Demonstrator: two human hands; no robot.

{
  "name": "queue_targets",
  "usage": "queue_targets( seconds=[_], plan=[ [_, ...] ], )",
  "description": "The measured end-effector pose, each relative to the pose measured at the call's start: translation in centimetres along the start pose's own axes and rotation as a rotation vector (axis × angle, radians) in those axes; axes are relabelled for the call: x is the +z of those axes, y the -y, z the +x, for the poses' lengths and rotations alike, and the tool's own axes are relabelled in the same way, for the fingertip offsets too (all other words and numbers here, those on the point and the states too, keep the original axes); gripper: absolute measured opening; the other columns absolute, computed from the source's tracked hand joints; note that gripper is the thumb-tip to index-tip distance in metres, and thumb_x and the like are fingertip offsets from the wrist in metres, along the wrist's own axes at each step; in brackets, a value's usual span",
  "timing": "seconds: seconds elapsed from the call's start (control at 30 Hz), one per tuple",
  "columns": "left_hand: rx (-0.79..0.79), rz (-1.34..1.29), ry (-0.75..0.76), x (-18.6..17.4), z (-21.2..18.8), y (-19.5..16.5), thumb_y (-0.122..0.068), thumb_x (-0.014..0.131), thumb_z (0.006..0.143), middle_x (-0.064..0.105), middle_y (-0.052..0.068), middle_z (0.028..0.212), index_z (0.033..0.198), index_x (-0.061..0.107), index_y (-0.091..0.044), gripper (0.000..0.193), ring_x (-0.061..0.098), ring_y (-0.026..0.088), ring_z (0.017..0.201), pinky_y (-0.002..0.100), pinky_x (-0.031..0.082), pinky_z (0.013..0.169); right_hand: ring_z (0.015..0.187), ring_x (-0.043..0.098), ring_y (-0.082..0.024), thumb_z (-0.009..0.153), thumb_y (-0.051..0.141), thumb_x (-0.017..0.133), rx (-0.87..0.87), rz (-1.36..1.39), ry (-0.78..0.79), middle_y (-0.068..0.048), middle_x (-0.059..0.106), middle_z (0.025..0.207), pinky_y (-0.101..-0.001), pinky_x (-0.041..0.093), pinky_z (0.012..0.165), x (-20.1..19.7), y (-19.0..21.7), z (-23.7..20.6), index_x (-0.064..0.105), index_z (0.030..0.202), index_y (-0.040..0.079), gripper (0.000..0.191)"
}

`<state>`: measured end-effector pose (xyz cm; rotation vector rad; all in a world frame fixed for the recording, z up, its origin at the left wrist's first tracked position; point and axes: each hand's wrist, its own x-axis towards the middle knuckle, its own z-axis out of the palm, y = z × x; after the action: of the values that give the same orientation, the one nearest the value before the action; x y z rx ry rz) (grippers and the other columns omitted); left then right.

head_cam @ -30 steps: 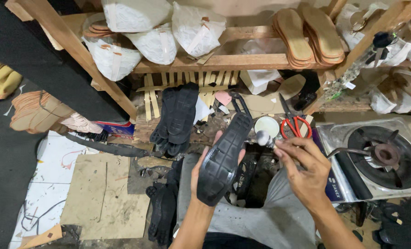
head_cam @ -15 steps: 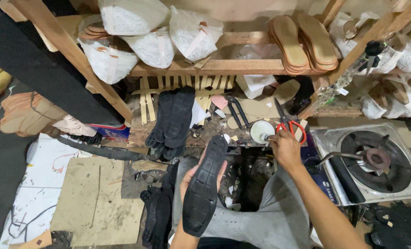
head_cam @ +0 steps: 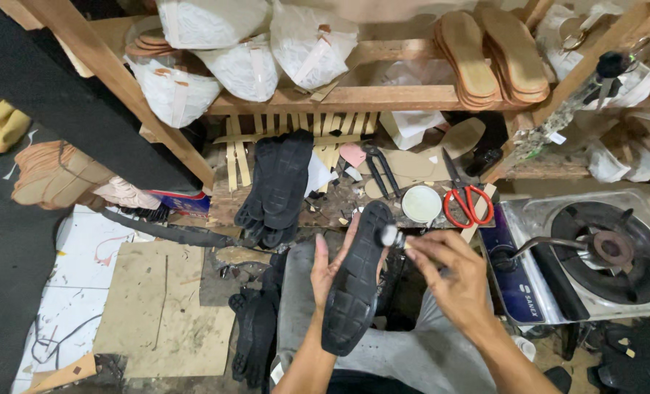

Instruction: The person sits at a cluttered workbench and applies wax to the soles of black shoes, dipping a small applicator into a tin and rubbing it over the sole surface. They use scissors to trim a small piece, then continue rubbing wax across the soles of several shoes one at a time.

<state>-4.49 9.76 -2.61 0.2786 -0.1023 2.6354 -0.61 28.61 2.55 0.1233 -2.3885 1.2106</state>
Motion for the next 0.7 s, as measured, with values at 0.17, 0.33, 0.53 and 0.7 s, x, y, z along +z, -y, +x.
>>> queue_targets(
  seconds=[0.17, 0.33, 0.53, 0.7],
  plan=[
    [-0.176, -0.144, 0.38, 0.6, 0.6, 1.0, -0.069, 0.023, 0.11, 0.027, 0.014, 0.178, 0.175, 0.016, -0.014, 0.085, 0.033, 0.032, 0.16, 0.042, 0.029, 0.129, 0.087, 0.069, -0.025, 0.078, 0.003, 0.082, -0.296, -0.132, -0.072, -0.009, 0.069, 0.1, -0.0329, 0.055, 0.074, 1.1, 4.8, -2.5, 0.076, 0.104, 0.005, 0.027],
    [-0.023, -0.08, -0.074, 1.6, 0.4, 1.3, -0.072, 0.024, 0.1, 0.024, 0.019, 0.171, 0.169, 0.013, -0.005, 0.097, 0.033, 0.032, 0.154, 0.044, 0.032, 0.126, 0.084, 0.068, -0.024, 0.073, 0.002, 0.084, -0.432, -0.116, 0.006, -0.009, 0.069, 0.098, -0.0331, 0.055, 0.067, 0.8, 6.9, -2.5, 0.075, 0.106, 0.004, 0.034],
    [-0.1, 0.086, 0.147, 2.7, -0.5, 0.8, -0.074, 0.025, 0.105, 0.028, 0.014, 0.172, 0.172, 0.015, -0.011, 0.092, 0.037, 0.031, 0.151, 0.041, 0.03, 0.127, 0.085, 0.068, -0.025, 0.075, -0.001, 0.083, -0.411, -0.172, -0.037, -0.009, 0.07, 0.099, -0.0351, 0.055, 0.069, 0.4, 6.1, -2.2, 0.073, 0.106, 0.004, 0.033],
    [-0.07, 0.037, -0.038, 4.1, -0.8, 0.9, -0.075, 0.027, 0.1, 0.033, 0.019, 0.166, 0.17, 0.015, -0.009, 0.097, 0.045, 0.031, 0.146, 0.041, 0.037, 0.123, 0.083, 0.068, -0.024, 0.073, 0.004, 0.085, -0.54, -0.139, 0.031, -0.008, 0.069, 0.096, -0.0347, 0.055, 0.069, 0.0, 6.4, -1.6, 0.075, 0.107, 0.004, 0.035]
  ],
)
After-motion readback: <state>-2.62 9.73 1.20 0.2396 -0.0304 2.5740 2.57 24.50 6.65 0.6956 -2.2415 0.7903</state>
